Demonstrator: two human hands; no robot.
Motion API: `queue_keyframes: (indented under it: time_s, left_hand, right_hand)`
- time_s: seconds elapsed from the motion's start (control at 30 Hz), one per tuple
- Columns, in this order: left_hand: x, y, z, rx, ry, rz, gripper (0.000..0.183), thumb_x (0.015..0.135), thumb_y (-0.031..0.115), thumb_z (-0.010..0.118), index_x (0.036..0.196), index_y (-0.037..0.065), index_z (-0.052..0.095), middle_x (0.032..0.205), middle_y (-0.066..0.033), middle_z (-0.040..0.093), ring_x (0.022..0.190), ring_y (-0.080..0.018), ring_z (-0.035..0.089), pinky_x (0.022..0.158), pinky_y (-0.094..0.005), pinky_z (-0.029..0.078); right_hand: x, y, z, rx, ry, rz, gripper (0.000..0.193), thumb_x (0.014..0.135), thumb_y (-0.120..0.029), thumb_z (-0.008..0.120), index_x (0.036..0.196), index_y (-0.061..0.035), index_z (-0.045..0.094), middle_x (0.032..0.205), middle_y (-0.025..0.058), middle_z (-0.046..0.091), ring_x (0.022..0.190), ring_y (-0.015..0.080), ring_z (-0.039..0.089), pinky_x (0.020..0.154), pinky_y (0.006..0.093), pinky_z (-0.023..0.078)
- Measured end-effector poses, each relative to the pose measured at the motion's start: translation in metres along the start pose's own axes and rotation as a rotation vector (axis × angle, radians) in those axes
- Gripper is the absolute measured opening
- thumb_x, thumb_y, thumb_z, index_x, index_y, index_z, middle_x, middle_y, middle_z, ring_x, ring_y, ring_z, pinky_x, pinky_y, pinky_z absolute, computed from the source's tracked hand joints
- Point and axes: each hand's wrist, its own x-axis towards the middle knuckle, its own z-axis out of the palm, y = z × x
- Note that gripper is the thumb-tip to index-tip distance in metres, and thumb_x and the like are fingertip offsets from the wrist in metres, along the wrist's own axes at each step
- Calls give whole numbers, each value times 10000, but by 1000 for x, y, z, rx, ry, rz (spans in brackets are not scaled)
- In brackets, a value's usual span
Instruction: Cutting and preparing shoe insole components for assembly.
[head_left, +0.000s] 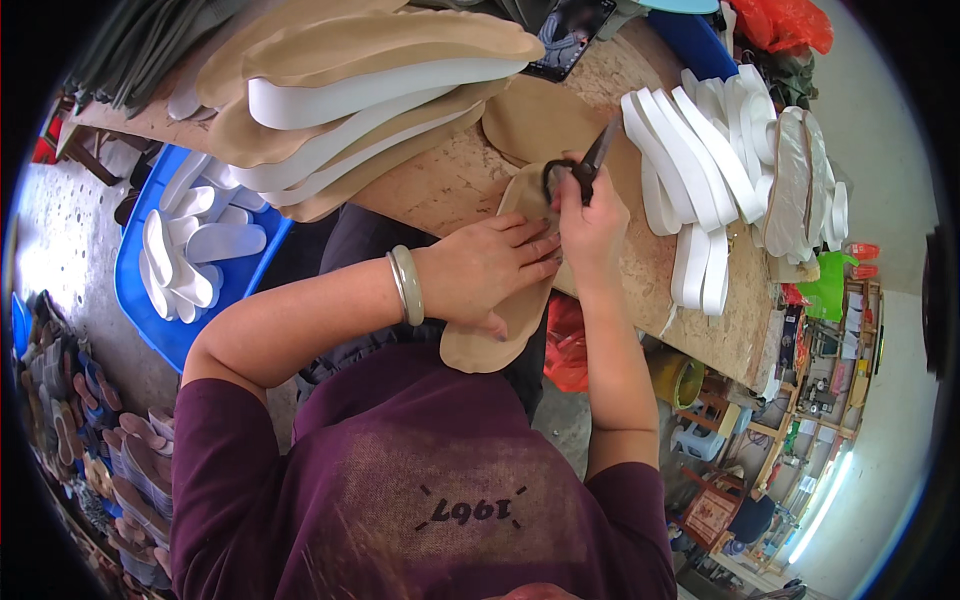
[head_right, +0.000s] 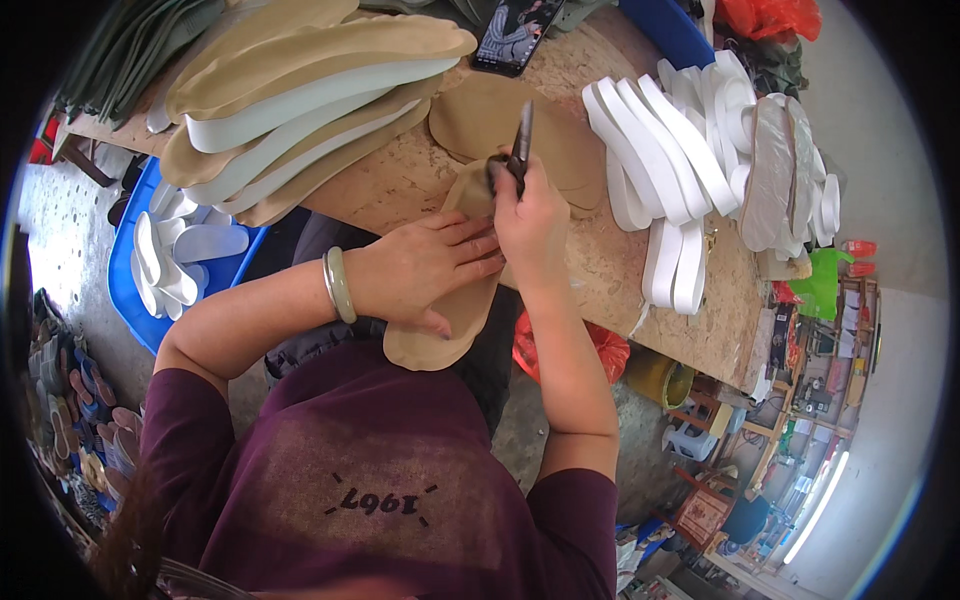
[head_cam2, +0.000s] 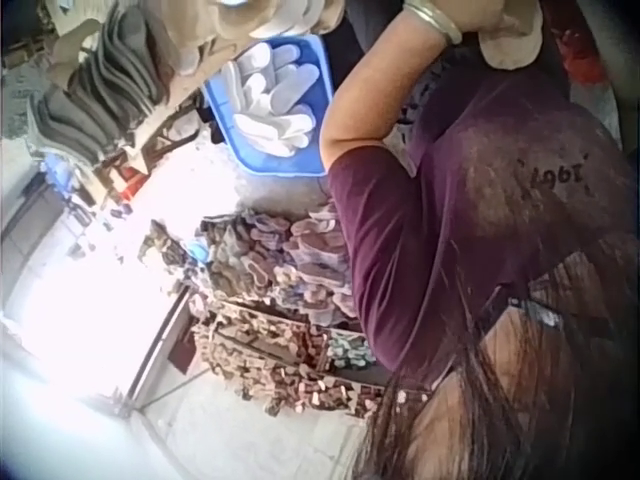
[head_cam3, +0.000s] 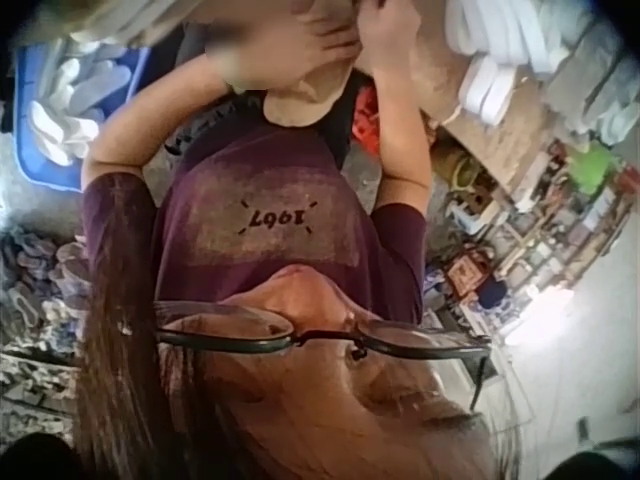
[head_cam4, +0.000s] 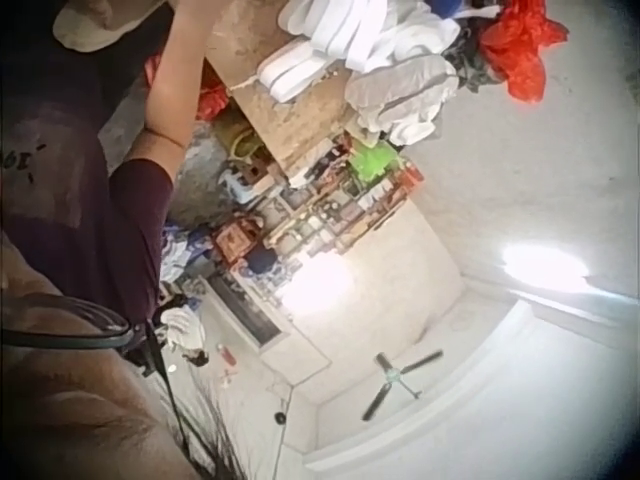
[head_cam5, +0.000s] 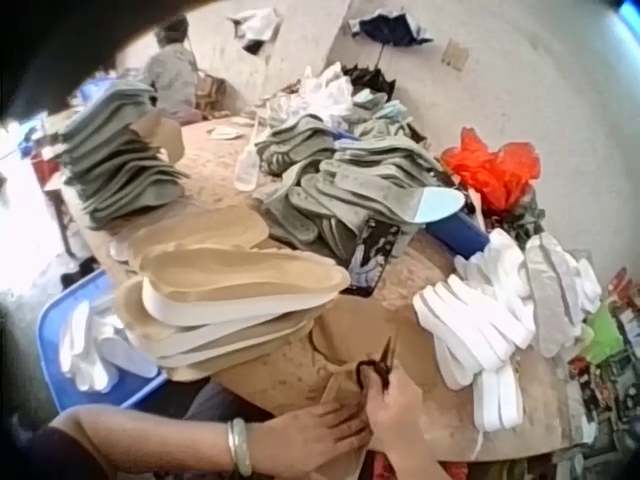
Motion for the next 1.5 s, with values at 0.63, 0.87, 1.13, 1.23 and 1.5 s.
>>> queue_keyframes:
  time_s: [0.63,0.87,1.13,1.23,1.5]
  left_hand:
    - [0,-1,0,4,35,5,955,619,484,830,1363,-11,492,1462,-200,461,1373,-336,414,1172,-417,283]
    - [-1,-5,-4,-86,-50,-9,961,625,444,831,1404,29,454,1495,-184,426,1418,-341,363,1194,-447,251]
    - [-1,-1,-4,0,-29,12,960,612,480,833,1374,16,477,1469,-177,456,1384,-325,406,1172,-418,279]
    - [0,-3,-3,-19,3,31,947,625,480,832,1375,20,482,1478,-163,451,1389,-322,400,1177,-426,270]
    - [18,-13,-7,-265,228,-274,597,811,347,732,1275,16,555,1345,-177,546,1205,-323,552,1041,-419,421]
  right_hand:
    - [7,0,-7,35,18,7,160,956,-121,633,1096,-47,657,711,72,668,595,156,661,556,294,508]
    - [20,20,-19,336,-94,106,171,919,-119,686,1069,-36,682,706,17,662,611,63,621,555,232,476]
    - [18,23,1,138,-61,-306,155,880,-83,713,1030,-56,687,778,92,698,658,195,693,582,313,533]
    - [13,23,7,238,176,120,158,935,-115,663,1077,-47,662,709,50,654,637,135,656,587,287,511]
    - [-9,42,-45,735,456,408,270,949,-43,585,1214,6,581,799,53,613,687,125,613,666,262,503]
